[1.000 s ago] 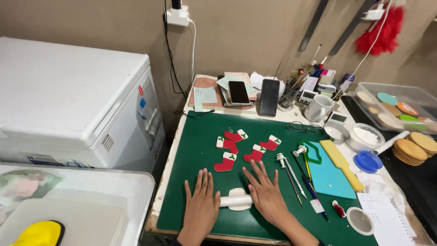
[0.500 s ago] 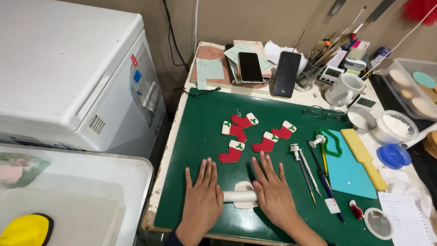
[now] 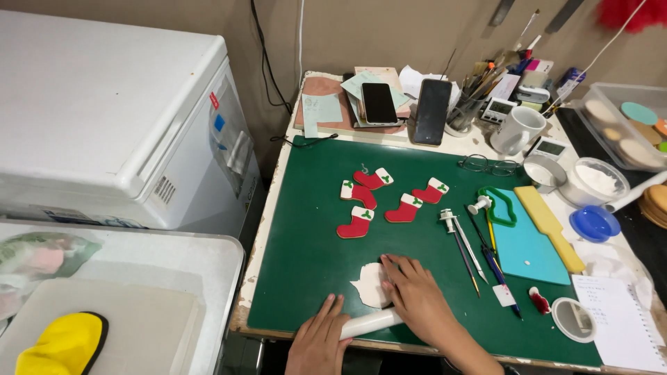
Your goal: Cutting small snowflake shapes from white fondant or clay using a plunger cutter and decorating red stocking-shaped pieces with them.
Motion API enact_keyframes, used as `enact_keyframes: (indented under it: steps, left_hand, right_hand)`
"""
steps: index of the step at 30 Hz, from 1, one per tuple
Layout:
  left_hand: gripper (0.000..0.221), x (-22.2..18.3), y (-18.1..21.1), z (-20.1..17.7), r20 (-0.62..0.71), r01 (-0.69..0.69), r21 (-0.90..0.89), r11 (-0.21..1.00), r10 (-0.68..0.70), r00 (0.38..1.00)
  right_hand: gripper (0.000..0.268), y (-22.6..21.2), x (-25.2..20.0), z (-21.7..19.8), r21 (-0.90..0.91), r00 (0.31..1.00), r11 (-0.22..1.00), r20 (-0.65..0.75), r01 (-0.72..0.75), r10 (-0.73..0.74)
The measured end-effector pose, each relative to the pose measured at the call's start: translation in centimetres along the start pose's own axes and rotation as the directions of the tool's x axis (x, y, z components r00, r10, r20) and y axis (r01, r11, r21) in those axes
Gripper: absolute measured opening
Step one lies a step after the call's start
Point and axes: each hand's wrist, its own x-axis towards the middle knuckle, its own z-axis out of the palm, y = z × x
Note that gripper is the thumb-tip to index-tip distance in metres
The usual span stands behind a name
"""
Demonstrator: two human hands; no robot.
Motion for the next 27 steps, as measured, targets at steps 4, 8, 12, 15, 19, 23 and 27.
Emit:
enact_keyframes:
  steps: [4, 8, 12, 15, 19, 23, 27]
  left_hand:
    - [0.038, 0.0, -0.3, -2.5, 0.153, 0.028, -0.124, 0.992, -0.008, 0.988]
    - [0.031, -0.2, -1.8, -4.9, 0.325, 0.06, -0.166, 0.984, -0.003, 0.946]
    - [0.033, 0.1, -3.4, -6.9, 0.237, -0.011, -0.313, 0.95, 0.089, 0.967]
    - [0.031, 1.9, -1.1, -9.7, 0.188, 0.036, -0.317, 0.948, 0.026, 0.982]
    - [0.029, 5.1, -0.6, -9.3, 0.167, -0.028, -0.328, 0.944, 0.087, 0.982]
    - [0.021, 7.1, -0.7, -8.7, 0.127, -0.076, -0.299, 0.951, 0.119, 0.985]
    - [0.02, 7.4, -1.1, -7.1, 0.197, -0.1, -0.247, 0.964, 0.151, 0.969]
  right_hand:
    - [0.015, 0.7, 2.7, 0.5, 0.244, 0.978, 0.965, -0.204, 0.098, -0.048]
    - [0.009, 0.5, 2.8, -2.3, 0.411, 0.995, 0.908, 0.071, -0.088, 0.065]
    - [0.021, 1.3, 0.3, -4.2, 0.435, 0.984, 0.9, 0.148, 0.023, -0.097]
    - [0.027, 1.0, -0.6, -5.5, 0.494, 0.96, 0.869, 0.256, -0.032, -0.11]
    - [0.037, 3.0, 0.2, -5.3, 0.467, 0.993, 0.884, 0.109, -0.017, -0.038]
    - [0.033, 3.9, 1.1, -5.4, 0.568, 0.988, 0.814, -0.008, -0.123, 0.155]
    - [0.038, 2.2, 1.1, -5.4, 0.506, 0.99, 0.858, -0.051, -0.09, 0.133]
